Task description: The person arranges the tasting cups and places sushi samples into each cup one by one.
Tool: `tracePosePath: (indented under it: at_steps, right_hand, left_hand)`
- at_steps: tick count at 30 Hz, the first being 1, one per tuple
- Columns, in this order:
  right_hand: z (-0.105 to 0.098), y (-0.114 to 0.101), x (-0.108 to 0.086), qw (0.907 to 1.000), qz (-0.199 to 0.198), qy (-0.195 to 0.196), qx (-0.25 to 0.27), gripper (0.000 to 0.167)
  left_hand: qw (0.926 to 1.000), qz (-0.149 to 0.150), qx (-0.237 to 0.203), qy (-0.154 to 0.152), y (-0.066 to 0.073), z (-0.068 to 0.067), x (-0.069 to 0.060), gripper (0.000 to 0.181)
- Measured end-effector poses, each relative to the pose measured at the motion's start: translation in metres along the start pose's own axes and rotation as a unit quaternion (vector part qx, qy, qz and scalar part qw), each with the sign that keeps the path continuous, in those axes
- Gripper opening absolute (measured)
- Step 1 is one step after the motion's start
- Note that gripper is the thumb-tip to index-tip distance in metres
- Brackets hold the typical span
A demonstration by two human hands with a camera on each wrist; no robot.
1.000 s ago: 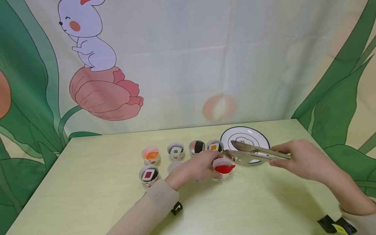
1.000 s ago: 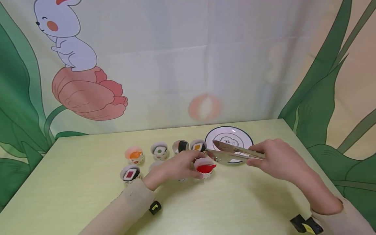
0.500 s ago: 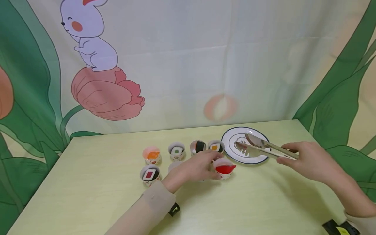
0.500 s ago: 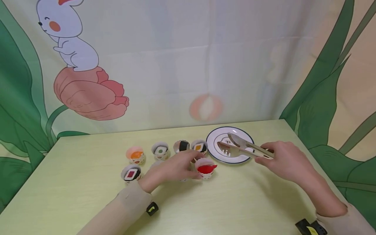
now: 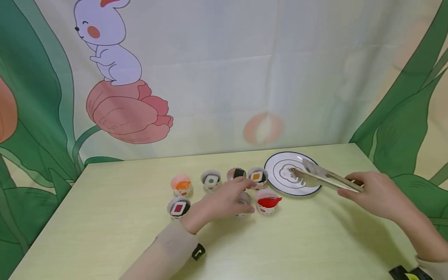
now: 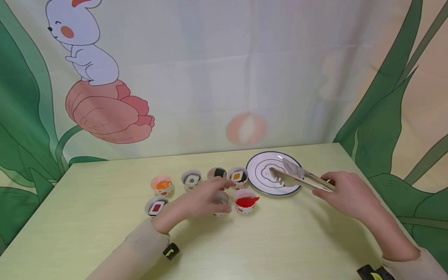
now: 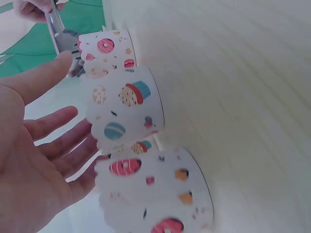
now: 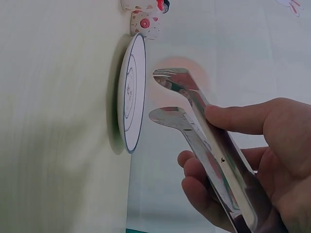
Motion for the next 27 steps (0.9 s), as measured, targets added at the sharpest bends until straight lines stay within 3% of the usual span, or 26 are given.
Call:
tracePosePath:
  at_steps: [12,21,27]
  right_hand:
    - [0.004,0.018,0.000,0.9997,0.025,-0.003,0.003,0.056]
    - [0.011,0.036,0.002,0.9985,0.054,-0.006,0.007,0.059]
    - [0.015,0.042,-0.003,0.9968,0.067,-0.016,0.040,0.057]
  left_hand:
    - [0.9989,-0.006,-0.035,0.031,-0.016,-0.013,-0.023,0.060]
    - [0.9980,0.011,-0.040,0.048,-0.021,-0.017,-0.036,0.058]
    - [0.9971,-0.008,-0.049,0.058,-0.024,-0.020,-0.044,0.059]
Point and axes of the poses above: each hand's wrist, its own x-axis towards the middle knuckle, its own z-axis out of the palm, y = z × x, the point moved 4 cm from there along x, towards the middle knuckle, and after that the axes turned 9 degrees about -y, right-handed, at the moved point
